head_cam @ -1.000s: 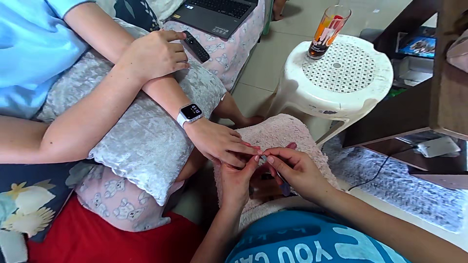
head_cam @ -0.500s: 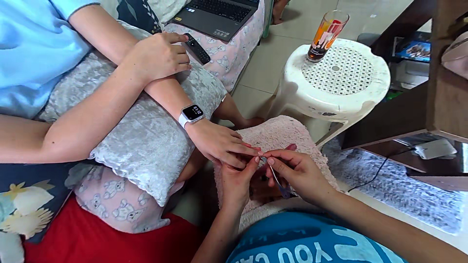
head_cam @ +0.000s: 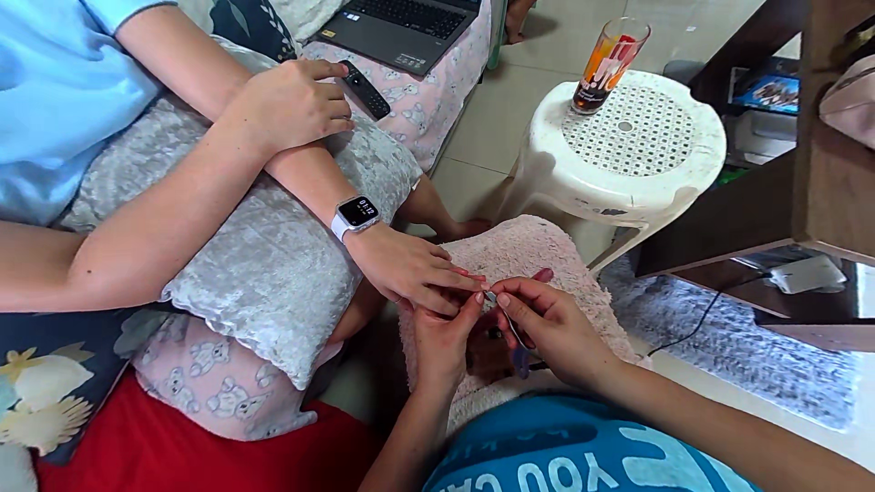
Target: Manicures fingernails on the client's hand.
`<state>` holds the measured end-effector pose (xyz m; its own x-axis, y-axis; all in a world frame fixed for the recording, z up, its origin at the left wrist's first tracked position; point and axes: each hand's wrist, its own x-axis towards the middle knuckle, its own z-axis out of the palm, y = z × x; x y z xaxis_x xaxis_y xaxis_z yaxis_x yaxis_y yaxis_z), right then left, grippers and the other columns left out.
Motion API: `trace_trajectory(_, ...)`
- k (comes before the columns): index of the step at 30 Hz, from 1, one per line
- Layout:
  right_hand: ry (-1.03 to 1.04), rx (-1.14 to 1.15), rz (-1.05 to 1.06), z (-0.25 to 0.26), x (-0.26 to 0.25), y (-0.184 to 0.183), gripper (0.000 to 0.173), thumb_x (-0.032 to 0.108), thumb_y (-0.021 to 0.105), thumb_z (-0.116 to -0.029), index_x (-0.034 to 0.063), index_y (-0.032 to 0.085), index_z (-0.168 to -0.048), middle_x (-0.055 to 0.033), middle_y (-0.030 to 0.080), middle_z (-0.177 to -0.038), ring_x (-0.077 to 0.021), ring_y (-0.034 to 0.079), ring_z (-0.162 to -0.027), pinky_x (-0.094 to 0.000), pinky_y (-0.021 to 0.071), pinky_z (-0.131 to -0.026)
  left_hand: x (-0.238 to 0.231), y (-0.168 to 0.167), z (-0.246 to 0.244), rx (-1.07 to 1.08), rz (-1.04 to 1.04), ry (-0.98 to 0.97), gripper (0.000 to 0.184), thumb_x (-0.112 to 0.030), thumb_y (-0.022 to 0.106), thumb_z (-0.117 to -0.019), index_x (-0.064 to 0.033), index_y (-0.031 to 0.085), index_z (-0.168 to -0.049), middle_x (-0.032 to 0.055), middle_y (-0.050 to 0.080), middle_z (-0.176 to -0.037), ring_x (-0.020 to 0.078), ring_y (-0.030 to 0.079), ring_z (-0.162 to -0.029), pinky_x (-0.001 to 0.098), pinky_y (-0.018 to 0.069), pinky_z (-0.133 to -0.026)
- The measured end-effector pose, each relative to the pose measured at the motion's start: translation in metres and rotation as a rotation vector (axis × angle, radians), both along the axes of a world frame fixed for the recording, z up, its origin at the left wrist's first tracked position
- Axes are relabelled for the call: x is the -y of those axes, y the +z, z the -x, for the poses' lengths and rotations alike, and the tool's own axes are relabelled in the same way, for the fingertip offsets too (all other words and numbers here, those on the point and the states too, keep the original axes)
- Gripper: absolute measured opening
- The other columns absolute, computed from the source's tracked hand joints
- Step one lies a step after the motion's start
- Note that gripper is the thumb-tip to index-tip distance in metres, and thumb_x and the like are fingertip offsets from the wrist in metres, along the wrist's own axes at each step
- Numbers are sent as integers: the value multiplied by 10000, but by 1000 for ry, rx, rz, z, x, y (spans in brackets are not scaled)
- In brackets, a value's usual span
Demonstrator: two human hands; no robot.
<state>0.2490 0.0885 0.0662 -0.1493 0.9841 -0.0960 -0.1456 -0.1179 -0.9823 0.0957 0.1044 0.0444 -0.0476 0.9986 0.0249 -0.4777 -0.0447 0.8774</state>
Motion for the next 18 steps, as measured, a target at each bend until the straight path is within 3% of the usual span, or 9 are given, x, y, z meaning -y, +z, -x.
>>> trace_trajectory(9, 15, -9, -1, -2, 1, 0, 218, 129, 500, -1073, 22, 661, -1173, 12, 630, -760, -49, 573, -567, -171, 502, -509, 1, 0, 1, -3, 3, 1, 311, 98, 723, -852, 61, 628, -1146, 154, 742, -1038, 201, 730, -962, 351, 597, -901)
trace_trajectory(18, 19, -94, 90, 0, 3, 5, 216, 128, 499, -1077, 4, 642, -1180, -28, 689, -798, -87, 644, -595, -197, 543, -515, 0, -1, 0, 5, -9, 5, 288, 116, 722, -846, 67, 644, -1119, 163, 744, -1028, 205, 733, -958, 349, 600, -897)
